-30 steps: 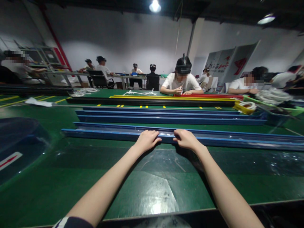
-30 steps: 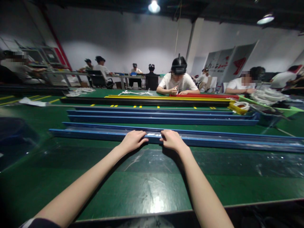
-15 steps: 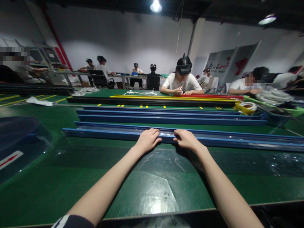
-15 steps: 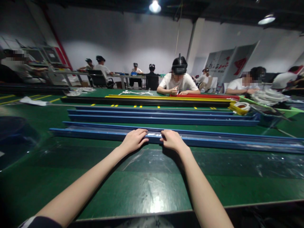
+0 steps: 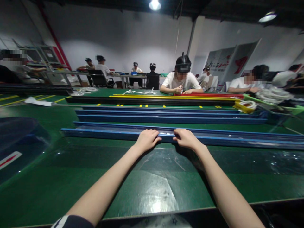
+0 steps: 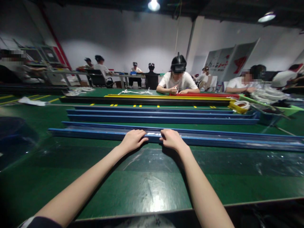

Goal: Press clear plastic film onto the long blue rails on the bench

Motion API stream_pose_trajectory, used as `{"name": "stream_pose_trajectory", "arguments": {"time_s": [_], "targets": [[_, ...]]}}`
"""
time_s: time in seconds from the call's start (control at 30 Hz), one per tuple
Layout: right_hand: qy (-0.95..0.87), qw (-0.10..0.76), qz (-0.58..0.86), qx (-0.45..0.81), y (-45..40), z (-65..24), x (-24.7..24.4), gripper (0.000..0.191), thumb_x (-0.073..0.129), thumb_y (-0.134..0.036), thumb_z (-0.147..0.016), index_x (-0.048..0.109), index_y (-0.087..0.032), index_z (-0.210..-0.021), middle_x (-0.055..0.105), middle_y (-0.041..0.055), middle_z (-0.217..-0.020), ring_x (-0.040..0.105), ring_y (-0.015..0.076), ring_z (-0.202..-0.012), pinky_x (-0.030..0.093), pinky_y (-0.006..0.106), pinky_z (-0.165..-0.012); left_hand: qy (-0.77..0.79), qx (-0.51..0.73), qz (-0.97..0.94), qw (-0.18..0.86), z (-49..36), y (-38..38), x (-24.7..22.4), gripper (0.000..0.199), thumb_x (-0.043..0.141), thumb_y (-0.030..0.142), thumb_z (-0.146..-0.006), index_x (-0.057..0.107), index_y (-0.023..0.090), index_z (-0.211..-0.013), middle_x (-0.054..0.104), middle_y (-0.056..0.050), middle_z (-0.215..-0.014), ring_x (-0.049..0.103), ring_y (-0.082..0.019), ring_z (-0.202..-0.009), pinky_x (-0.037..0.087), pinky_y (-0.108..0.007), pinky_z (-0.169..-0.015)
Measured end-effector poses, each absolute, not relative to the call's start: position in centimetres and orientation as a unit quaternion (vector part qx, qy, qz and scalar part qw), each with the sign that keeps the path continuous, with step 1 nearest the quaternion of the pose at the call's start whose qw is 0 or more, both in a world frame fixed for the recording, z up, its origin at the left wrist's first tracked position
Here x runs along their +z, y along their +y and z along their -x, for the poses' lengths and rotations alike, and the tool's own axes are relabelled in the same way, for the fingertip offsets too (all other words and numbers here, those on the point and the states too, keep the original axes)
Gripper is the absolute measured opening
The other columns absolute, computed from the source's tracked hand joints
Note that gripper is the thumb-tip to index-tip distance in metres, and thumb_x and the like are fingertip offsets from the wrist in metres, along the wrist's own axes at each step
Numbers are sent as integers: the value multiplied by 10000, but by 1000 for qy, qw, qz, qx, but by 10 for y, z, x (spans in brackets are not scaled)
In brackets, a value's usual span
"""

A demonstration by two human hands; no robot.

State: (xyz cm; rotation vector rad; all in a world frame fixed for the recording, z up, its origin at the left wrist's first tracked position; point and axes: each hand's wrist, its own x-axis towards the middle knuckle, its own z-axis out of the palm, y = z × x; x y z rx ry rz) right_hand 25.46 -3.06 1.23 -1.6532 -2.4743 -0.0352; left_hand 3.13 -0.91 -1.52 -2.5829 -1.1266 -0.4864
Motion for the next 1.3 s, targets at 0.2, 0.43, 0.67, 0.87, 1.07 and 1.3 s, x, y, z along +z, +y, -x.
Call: {"name": "stream_pose_trajectory", "arguments": {"time_s": [0.2, 0.43, 0.67, 0.87, 1.07, 1.3], "targets": [[-830, 87, 551, -14, -30, -255, 12, 122, 481, -269, -815, 568, -186, -834, 631, 61, -888, 549, 158, -779, 286, 239, -623, -400, -153, 894, 132, -32, -10, -11, 273, 415, 421, -894, 563, 194, -923, 646, -33, -902, 588, -180, -841, 392, -286, -704], [-830, 87, 550, -14, -31, -255, 13, 111, 486, -271, -812, 561, -189, -817, 629, 51, -873, 548, 151, -760, 280, 236, -606, -403, -148, 892, 141, -33, -11, -9, 277, 414, 424, -892, 561, 190, -882, 645, -30, -884, 588, -180, -817, 384, -291, -693], [-828, 84, 554, -10, -31, -254, 13, 116, 488, -268, -816, 570, -189, -833, 629, 54, -880, 550, 153, -776, 289, 235, -620, -394, -163, 891, 158, -32, -11, -13, 300, 392, 435, -899, 562, 188, -912, 624, -40, -916, 562, -185, -854, 375, -299, -701], [-828, 82, 555, -9, -31, -254, 14, 118, 495, -280, -819, 568, -189, -835, 631, 59, -898, 553, 157, -798, 294, 234, -629, -398, -153, 890, 162, -31, -11, -11, 323, 386, 456, -897, 562, 185, -911, 618, -48, -907, 558, -181, -857, 393, -283, -704], [-829, 81, 553, -17, -30, -255, 13, 121, 484, -288, -819, 562, -195, -822, 629, 52, -875, 550, 156, -777, 280, 238, -610, -402, -148, 887, 171, -30, -10, -10, 338, 383, 471, -895, 556, 182, -888, 619, -51, -890, 560, -182, -834, 391, -281, -688], [-830, 86, 550, -17, -31, -254, 13, 106, 489, -281, -814, 551, -195, -809, 629, 42, -879, 555, 154, -770, 284, 237, -611, -396, -172, 879, 203, -33, -12, -18, 339, 361, 443, -904, 552, 164, -883, 606, -67, -872, 543, -194, -825, 370, -309, -694]]}}
